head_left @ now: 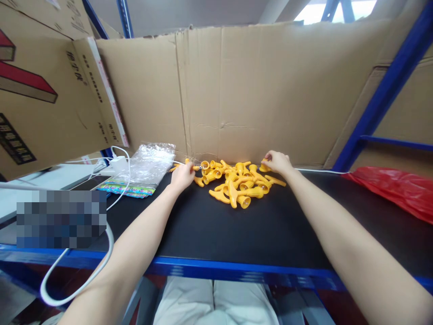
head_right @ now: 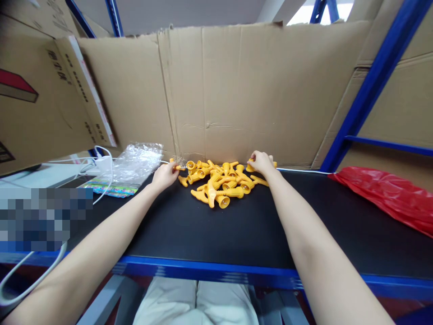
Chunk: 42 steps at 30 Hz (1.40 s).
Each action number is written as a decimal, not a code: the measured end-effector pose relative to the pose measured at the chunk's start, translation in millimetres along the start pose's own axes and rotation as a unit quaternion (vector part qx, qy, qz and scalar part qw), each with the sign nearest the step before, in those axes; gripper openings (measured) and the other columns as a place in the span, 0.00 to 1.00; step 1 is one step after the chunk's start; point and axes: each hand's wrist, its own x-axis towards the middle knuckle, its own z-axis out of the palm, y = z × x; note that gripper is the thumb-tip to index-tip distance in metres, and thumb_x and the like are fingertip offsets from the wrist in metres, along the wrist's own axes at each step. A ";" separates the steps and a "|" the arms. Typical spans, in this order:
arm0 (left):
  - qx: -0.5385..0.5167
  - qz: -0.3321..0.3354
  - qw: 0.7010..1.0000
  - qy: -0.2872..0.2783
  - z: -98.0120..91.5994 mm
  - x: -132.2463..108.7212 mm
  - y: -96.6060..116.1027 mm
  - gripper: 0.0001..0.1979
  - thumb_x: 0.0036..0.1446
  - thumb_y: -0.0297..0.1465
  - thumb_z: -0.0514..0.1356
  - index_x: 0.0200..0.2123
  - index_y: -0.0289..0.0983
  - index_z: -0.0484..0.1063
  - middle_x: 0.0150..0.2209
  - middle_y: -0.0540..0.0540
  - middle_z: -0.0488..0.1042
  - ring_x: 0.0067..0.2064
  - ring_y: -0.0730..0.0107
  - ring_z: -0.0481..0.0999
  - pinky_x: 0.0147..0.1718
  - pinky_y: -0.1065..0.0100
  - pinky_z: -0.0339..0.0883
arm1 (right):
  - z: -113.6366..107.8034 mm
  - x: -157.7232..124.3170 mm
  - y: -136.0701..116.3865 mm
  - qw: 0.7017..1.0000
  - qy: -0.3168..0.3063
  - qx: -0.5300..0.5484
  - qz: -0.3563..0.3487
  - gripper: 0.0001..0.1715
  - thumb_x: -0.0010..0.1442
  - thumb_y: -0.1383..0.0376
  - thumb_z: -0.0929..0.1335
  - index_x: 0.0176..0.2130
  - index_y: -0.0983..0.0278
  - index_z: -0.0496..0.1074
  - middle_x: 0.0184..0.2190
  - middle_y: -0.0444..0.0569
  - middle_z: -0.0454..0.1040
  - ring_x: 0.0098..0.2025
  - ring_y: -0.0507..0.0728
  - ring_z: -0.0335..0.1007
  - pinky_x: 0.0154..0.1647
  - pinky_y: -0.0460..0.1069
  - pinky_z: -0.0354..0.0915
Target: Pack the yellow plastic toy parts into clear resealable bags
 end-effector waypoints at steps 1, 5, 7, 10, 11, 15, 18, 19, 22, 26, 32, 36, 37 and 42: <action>0.000 0.001 1.000 0.003 0.0 0.0 -0.5 0.14 0.56 0.31 0.50 0.44 0.40 0.69 0.37 0.43 0.75 0.41 0.61 0.75 0.35 0.68 0.65 | 1.9 3.0 -1.6 1.000 -0.004 -0.006 -0.002 0.11 0.50 0.59 0.66 0.35 0.61 0.70 0.36 0.49 0.75 0.43 0.60 0.67 0.43 0.55 0.56; -0.003 0.003 1.000 0.009 -1.2 -0.6 -0.8 0.13 0.56 0.31 0.50 0.43 0.40 0.69 0.36 0.43 0.75 0.40 0.61 0.75 0.34 0.68 0.65 | 10.3 11.4 -4.1 0.999 -0.013 -0.040 -0.016 0.11 0.52 0.59 0.66 0.35 0.61 0.70 0.36 0.49 0.75 0.43 0.60 0.67 0.44 0.55 0.55; -0.003 0.004 1.000 0.008 -2.4 -1.0 0.1 0.13 0.56 0.31 0.50 0.43 0.40 0.69 0.35 0.43 0.75 0.40 0.61 0.75 0.35 0.68 0.66 | 12.9 13.9 -4.2 0.999 -0.015 -0.049 -0.018 0.11 0.52 0.58 0.66 0.35 0.61 0.70 0.36 0.49 0.75 0.43 0.60 0.66 0.44 0.55 0.55; -0.002 0.006 1.000 0.008 -4.3 -1.4 1.8 0.13 0.56 0.30 0.50 0.42 0.40 0.69 0.34 0.43 0.76 0.39 0.61 0.76 0.35 0.68 0.66 | 14.6 16.0 -3.9 0.998 -0.012 -0.050 -0.018 0.11 0.53 0.57 0.66 0.34 0.61 0.70 0.36 0.48 0.75 0.43 0.60 0.66 0.44 0.55 0.55; -0.002 0.008 1.000 0.009 -4.9 -1.5 2.2 0.13 0.56 0.30 0.50 0.42 0.39 0.69 0.34 0.43 0.76 0.39 0.60 0.76 0.34 0.67 0.66 | 15.0 16.2 -3.7 0.999 -0.011 -0.049 -0.017 0.11 0.53 0.57 0.66 0.34 0.61 0.71 0.35 0.48 0.75 0.43 0.60 0.66 0.44 0.55 0.55; -0.003 0.005 1.000 0.004 -6.1 -1.9 3.2 0.12 0.56 0.30 0.50 0.41 0.40 0.70 0.35 0.43 0.76 0.39 0.60 0.76 0.35 0.67 0.66 | 17.5 15.6 -0.7 0.998 -0.020 -0.050 -0.014 0.10 0.53 0.57 0.66 0.32 0.61 0.71 0.33 0.48 0.74 0.43 0.60 0.65 0.43 0.56 0.55; -0.004 0.004 1.000 0.001 -6.6 -2.2 3.5 0.12 0.55 0.30 0.50 0.41 0.40 0.70 0.34 0.44 0.76 0.39 0.61 0.76 0.35 0.68 0.66 | 19.9 14.0 4.4 0.997 0.000 -0.064 -0.040 0.12 0.54 0.55 0.66 0.31 0.61 0.72 0.35 0.52 0.73 0.45 0.62 0.62 0.44 0.57 0.55; -0.004 0.005 1.000 0.001 -6.7 -2.2 3.7 0.12 0.55 0.30 0.50 0.41 0.40 0.70 0.34 0.44 0.76 0.39 0.61 0.76 0.34 0.68 0.66 | 20.4 13.6 6.3 0.997 0.017 -0.063 -0.046 0.14 0.54 0.54 0.65 0.33 0.61 0.72 0.38 0.53 0.72 0.47 0.63 0.61 0.44 0.58 0.55; -0.003 0.006 1.000 0.001 -7.0 -1.9 4.1 0.12 0.55 0.30 0.50 0.40 0.40 0.70 0.34 0.44 0.75 0.39 0.60 0.76 0.33 0.67 0.66 | 20.6 13.4 11.0 0.997 0.045 -0.051 -0.043 0.18 0.56 0.54 0.63 0.42 0.61 0.72 0.48 0.55 0.69 0.52 0.65 0.58 0.47 0.60 0.55; -0.005 0.004 1.000 -0.003 -6.6 -1.2 4.0 0.12 0.54 0.30 0.51 0.41 0.41 0.70 0.34 0.44 0.76 0.39 0.61 0.75 0.34 0.68 0.66 | 19.2 16.0 14.7 0.998 -0.025 -0.052 -0.008 0.19 0.60 0.59 0.59 0.44 0.60 0.73 0.48 0.54 0.71 0.52 0.65 0.61 0.47 0.61 0.55; -0.012 0.004 1.000 -0.009 -6.0 -0.8 3.8 0.12 0.55 0.29 0.50 0.41 0.40 0.70 0.35 0.44 0.76 0.40 0.62 0.75 0.36 0.67 0.66 | 20.1 20.6 21.8 0.996 -0.067 -0.056 0.032 0.14 0.56 0.65 0.62 0.38 0.61 0.75 0.43 0.53 0.74 0.46 0.62 0.67 0.44 0.56 0.59; -0.013 0.000 1.000 -0.010 -6.2 -0.8 3.7 0.13 0.54 0.29 0.51 0.41 0.40 0.70 0.35 0.44 0.76 0.40 0.61 0.75 0.37 0.67 0.66 | 18.9 22.3 25.1 0.996 -0.062 -0.057 0.021 0.13 0.54 0.65 0.63 0.36 0.61 0.75 0.40 0.53 0.75 0.45 0.62 0.68 0.42 0.55 0.60; -0.013 -0.001 1.000 -0.010 -6.1 -0.8 3.6 0.13 0.54 0.29 0.51 0.41 0.40 0.70 0.35 0.44 0.76 0.40 0.61 0.75 0.36 0.67 0.66 | 18.0 22.4 25.2 0.996 -0.063 -0.056 0.021 0.12 0.54 0.65 0.63 0.35 0.61 0.75 0.40 0.52 0.75 0.44 0.62 0.68 0.41 0.55 0.60; -0.012 0.004 1.000 -0.003 -4.8 -0.6 3.0 0.12 0.54 0.29 0.51 0.40 0.41 0.70 0.34 0.45 0.75 0.39 0.61 0.75 0.35 0.67 0.66 | 11.5 20.9 20.1 0.998 -0.040 -0.046 -0.009 0.12 0.53 0.61 0.64 0.34 0.61 0.75 0.41 0.53 0.73 0.45 0.62 0.66 0.42 0.56 0.59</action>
